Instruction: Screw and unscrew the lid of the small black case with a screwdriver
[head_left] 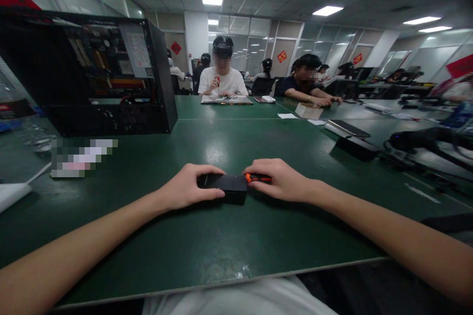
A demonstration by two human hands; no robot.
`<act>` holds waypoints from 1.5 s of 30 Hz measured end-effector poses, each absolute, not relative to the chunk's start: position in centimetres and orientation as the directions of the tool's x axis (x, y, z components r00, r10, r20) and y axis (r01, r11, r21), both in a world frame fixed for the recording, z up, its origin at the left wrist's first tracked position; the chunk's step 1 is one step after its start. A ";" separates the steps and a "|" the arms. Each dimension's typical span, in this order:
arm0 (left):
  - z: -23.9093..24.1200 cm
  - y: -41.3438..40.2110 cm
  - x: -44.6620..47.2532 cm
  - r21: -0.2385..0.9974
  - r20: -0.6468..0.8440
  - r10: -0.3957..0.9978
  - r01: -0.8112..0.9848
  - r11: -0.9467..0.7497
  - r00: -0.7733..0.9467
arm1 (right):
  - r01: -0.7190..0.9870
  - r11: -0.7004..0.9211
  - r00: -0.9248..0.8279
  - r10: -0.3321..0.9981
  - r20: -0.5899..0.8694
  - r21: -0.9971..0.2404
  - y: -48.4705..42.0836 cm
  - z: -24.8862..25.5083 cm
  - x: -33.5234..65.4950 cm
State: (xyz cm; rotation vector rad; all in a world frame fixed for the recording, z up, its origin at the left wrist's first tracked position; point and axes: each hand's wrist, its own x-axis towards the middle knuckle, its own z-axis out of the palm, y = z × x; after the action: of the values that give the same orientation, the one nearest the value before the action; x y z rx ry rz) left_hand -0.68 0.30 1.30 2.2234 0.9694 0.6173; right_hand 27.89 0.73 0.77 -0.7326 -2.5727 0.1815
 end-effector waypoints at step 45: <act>1.2 0.0 -0.6 0.729 0.166 0.780 0.458 -0.509 0.604 | 0.338 0.909 -0.829 0.410 0.381 -0.244 2.2 -0.2 28.7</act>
State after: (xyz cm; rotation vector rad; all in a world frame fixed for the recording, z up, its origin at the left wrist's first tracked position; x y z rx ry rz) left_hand -0.63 -0.05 1.19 2.1814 0.9721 0.6428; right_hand 28.71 2.19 -0.20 -0.5436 -2.6391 0.2307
